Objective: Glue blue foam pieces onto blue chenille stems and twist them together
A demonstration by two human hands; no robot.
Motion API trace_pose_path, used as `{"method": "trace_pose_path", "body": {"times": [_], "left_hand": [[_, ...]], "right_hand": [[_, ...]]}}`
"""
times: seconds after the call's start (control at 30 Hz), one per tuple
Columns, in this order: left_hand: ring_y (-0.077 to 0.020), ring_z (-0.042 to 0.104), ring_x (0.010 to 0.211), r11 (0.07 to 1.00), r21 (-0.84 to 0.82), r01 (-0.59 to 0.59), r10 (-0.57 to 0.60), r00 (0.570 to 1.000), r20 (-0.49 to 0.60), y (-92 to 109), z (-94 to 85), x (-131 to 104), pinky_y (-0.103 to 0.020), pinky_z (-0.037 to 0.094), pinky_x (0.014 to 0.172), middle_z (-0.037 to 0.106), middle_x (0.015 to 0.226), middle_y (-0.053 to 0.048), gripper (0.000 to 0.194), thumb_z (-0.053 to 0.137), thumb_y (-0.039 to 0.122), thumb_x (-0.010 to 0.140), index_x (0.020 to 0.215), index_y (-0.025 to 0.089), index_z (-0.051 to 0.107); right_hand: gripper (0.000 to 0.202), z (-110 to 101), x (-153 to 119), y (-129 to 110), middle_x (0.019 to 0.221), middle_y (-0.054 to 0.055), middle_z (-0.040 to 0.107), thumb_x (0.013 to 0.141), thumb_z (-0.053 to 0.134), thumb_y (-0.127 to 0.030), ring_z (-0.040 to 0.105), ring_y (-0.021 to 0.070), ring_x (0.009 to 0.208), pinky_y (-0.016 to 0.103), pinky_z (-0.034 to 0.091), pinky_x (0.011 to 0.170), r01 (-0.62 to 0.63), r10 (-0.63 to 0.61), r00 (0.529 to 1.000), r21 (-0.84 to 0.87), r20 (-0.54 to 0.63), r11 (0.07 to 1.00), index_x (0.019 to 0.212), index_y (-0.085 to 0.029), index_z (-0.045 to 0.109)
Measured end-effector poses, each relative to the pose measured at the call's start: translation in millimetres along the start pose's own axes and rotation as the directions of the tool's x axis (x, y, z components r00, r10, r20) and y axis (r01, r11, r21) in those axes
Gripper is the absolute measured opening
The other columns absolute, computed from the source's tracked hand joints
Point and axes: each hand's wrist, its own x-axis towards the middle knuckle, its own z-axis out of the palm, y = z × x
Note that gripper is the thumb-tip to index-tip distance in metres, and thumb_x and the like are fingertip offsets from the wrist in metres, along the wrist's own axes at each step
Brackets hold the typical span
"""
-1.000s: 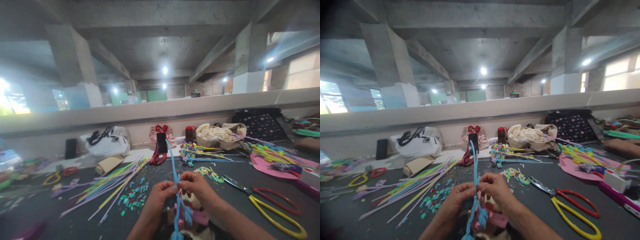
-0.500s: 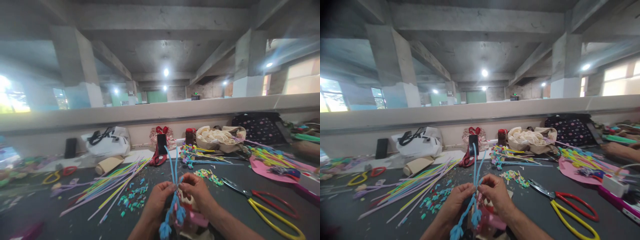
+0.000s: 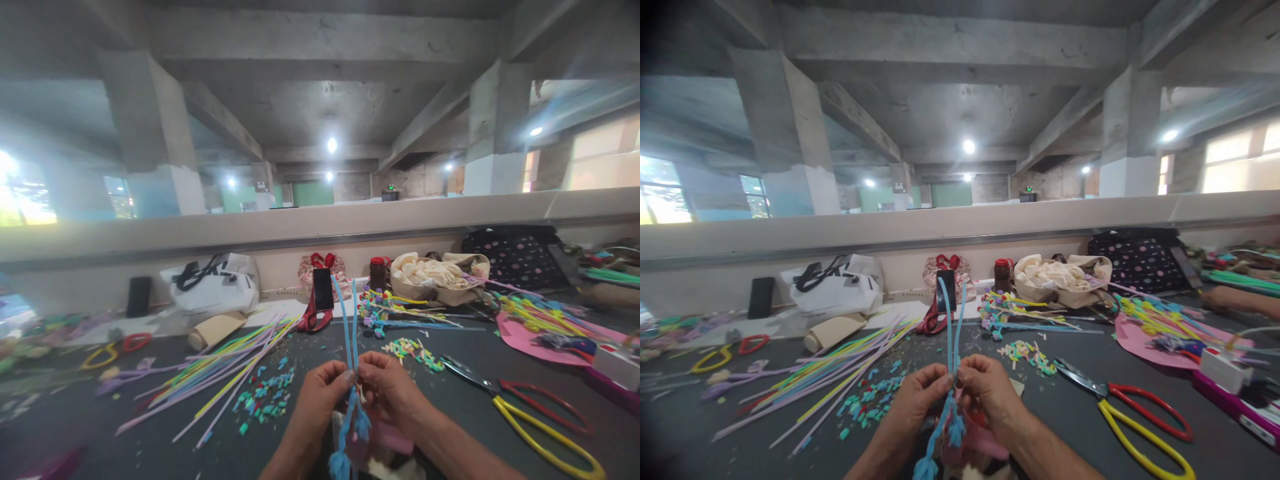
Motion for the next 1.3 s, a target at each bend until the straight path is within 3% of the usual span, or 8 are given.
{"method": "trace_pose_path", "body": {"times": [0.17,0.3,0.37,0.5,0.67,0.9,1.07,1.3], "left_hand": [[-0.0074,0.041,0.039,0.98,0.2,-0.015,0.037,0.994,-0.107,-1,0.6,4,-0.02,0.033,0.042,0.05,0.044,0.004,0.019,0.065,0.031,0.055,0.055,0.014,0.056],[-0.0076,0.04,0.039,0.973,0.23,-0.014,0.046,0.99,-0.135,-1,1.9,5,-0.02,0.033,0.042,0.051,0.043,0.004,0.018,0.063,0.031,0.055,0.053,0.014,0.056],[-0.0078,0.041,0.039,0.964,0.264,-0.039,0.08,0.986,-0.144,0,3.5,3,-0.02,0.032,0.042,0.052,0.044,0.004,0.019,0.063,0.031,0.056,0.052,0.015,0.056],[-0.0085,0.042,0.04,0.957,0.284,-0.061,0.108,0.982,-0.153,1,6.0,1,-0.02,0.032,0.042,0.052,0.044,0.004,0.021,0.064,0.034,0.055,0.053,0.014,0.057],[-0.0081,0.042,0.04,0.988,0.154,-0.024,0.049,0.986,-0.16,-3,5.4,4,-0.021,0.032,0.044,0.054,0.045,0.003,0.026,0.066,0.037,0.054,0.057,0.014,0.056],[-0.0105,0.047,0.045,0.979,-0.158,0.131,-0.123,0.99,0.062,-9,-0.3,3,-0.023,0.033,0.048,0.056,0.05,-0.001,0.027,0.068,0.036,0.052,0.055,0.012,0.056],[-0.0095,0.046,0.043,0.95,-0.177,0.258,-0.223,0.955,0.196,-6,-2.1,-1,-0.023,0.033,0.048,0.051,0.046,0.001,0.026,0.071,0.032,0.049,0.056,0.011,0.057],[-0.006,0.04,0.038,0.966,-0.17,0.193,-0.175,0.978,0.118,-6,4.6,-3,-0.02,0.028,0.043,0.051,0.046,0.002,0.024,0.068,0.032,0.053,0.054,0.012,0.056]], "right_hand": [[0.006,2,-2,-6,0.037,-0.008,0.045,0.06,0.057,-0.02,0.04,0.0056,0.03,0.016,0.028,0.03,0.137,-0.172,0.981,-0.31,-0.088,0.941,0.057,-0.015,0.055],[0.015,8,-10,-15,0.045,-0.004,0.049,0.063,0.048,-0.015,0.048,0.0088,0.04,0.017,0.033,0.035,0.255,-0.33,0.944,-0.591,-0.021,0.766,0.051,-0.016,0.057],[0.016,9,-13,-19,0.049,-0.003,0.05,0.064,0.05,-0.017,0.05,0.0095,0.044,0.017,0.035,0.037,0.28,-0.36,0.933,-0.637,0.004,0.718,0.05,-0.016,0.057],[0.016,6,-11,-20,0.047,-0.004,0.051,0.064,0.056,-0.029,0.048,0.0099,0.041,0.018,0.035,0.034,0.206,-0.226,0.974,-0.493,0.02,0.846,0.058,-0.015,0.059],[0.019,2,-6,-14,0.046,-0.005,0.054,0.063,0.06,-0.033,0.045,0.0069,0.035,0.017,0.032,0.034,0.068,-0.07,0.998,-0.225,-0.002,0.972,0.065,-0.014,0.056],[0.013,-2,-2,-11,0.047,-0.007,0.05,0.054,0.069,-0.023,0.043,0.0043,0.039,0.015,0.03,0.038,0.161,-0.151,0.983,-0.089,0.104,0.983,0.06,-0.015,0.06],[0.017,-5,-2,-9,0.048,-0.005,0.053,0.05,0.071,-0.017,0.04,0.0034,0.036,0.015,0.023,0.035,0.052,-0.047,0.985,-0.025,0.164,0.998,0.066,-0.015,0.064],[0.019,-9,2,-2,0.041,-0.006,0.052,0.046,0.074,-0.021,0.042,0.0049,0.036,0.017,0.029,0.038,0.082,-0.088,0.992,0.067,0.089,0.994,0.063,-0.016,0.065]]}}
